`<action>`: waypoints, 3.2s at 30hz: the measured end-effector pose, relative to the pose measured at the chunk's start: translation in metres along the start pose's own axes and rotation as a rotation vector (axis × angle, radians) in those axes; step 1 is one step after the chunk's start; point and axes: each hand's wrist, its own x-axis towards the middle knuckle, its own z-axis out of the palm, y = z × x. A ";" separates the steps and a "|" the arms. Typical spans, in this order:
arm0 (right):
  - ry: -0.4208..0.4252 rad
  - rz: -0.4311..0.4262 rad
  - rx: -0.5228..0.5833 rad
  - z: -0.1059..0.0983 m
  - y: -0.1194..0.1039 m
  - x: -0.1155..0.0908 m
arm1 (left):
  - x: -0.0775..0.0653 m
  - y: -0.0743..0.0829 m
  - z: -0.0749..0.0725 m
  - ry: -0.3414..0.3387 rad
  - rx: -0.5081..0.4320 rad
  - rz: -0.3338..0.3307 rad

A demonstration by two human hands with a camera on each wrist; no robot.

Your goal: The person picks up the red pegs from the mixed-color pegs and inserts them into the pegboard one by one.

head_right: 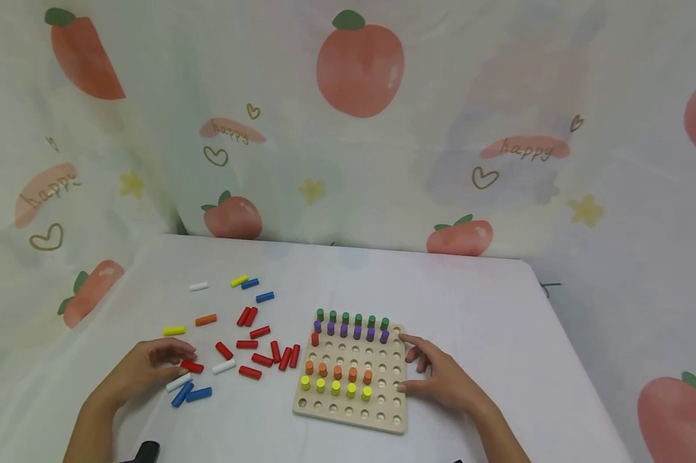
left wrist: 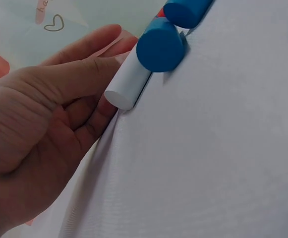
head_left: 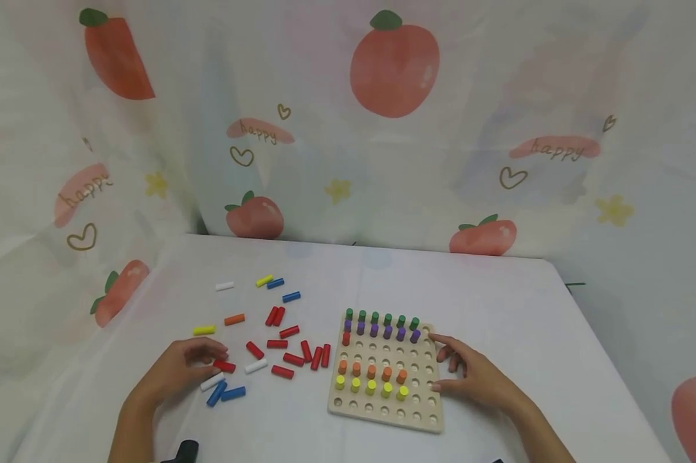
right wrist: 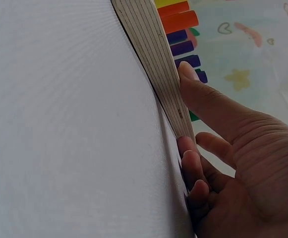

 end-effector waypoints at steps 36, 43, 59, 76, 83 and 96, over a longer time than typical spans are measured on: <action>0.000 0.067 0.010 0.006 -0.003 -0.003 | -0.010 0.009 -0.002 0.133 -0.025 0.005; 0.004 0.063 0.019 0.004 -0.004 -0.004 | -0.006 0.005 0.001 0.106 -0.034 0.005; -0.007 0.058 0.002 0.003 -0.006 -0.005 | -0.004 0.009 0.010 0.106 0.058 -0.048; 0.019 0.048 -0.008 -0.002 0.001 -0.005 | 0.013 0.024 0.012 0.073 0.063 0.038; 0.002 0.050 -0.009 0.002 -0.002 -0.002 | 0.020 0.036 0.009 0.050 0.070 0.095; 0.002 0.043 -0.001 0.005 -0.003 -0.003 | 0.042 0.056 0.023 -0.012 0.044 0.210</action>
